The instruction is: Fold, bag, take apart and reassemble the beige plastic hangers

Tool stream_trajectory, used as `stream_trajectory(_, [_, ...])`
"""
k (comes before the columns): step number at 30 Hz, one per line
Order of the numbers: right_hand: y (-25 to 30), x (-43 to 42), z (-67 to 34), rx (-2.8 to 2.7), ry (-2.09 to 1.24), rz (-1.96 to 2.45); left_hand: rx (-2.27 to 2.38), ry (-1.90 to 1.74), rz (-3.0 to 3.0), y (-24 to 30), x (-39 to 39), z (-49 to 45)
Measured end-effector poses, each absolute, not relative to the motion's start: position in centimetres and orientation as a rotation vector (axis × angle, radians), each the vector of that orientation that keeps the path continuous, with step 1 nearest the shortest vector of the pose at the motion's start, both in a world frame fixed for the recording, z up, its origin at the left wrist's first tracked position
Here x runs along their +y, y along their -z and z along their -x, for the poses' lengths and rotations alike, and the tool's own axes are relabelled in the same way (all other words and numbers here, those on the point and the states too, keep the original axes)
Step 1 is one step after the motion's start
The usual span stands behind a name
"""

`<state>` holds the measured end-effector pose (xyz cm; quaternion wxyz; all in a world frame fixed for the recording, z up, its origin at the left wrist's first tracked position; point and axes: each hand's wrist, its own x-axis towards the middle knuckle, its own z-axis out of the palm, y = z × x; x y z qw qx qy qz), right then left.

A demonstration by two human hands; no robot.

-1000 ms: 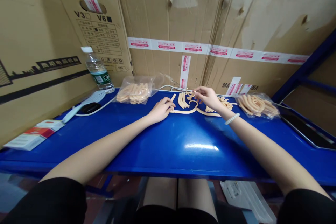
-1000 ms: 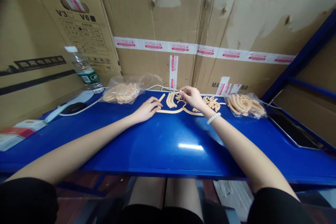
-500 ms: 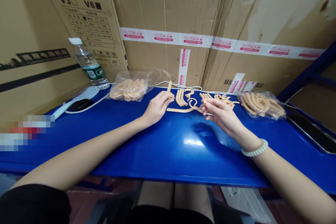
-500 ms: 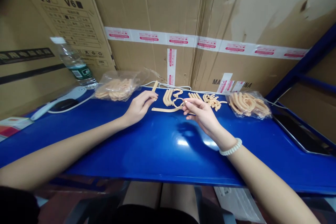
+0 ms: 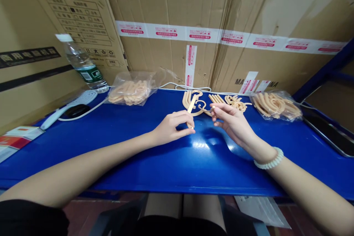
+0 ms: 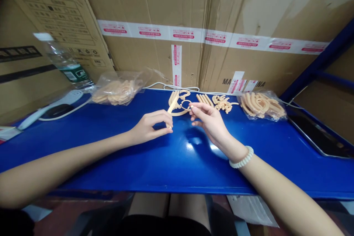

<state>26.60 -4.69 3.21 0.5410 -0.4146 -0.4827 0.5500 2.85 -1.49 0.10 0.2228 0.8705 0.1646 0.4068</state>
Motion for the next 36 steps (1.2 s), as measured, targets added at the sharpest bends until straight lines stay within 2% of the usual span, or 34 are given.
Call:
stream_trajectory(11, [-2.8, -5.0, -26.0, -1.147, -1.296, 1.011, 0.656, -1.294, -2.153, 0.3, -1.1, -2.6])
stream_trajectory(26, [-2.3, -4.7, -26.2, -1.105, -1.296, 1.034, 0.665, -1.085, -1.301, 0.3, -1.5, -3.3])
stream_trajectory(30, [-2.0, -4.6, -26.1, -1.120, -1.320, 1.067, 0.618, -0.956, -1.207, 0.9, -1.7, -3.5])
stream_trajectory(36, [-1.8, -4.4, -26.3, -1.073, -1.351, 1.085, 0.591, -0.971, -1.209, 1.6, -1.5, -3.8])
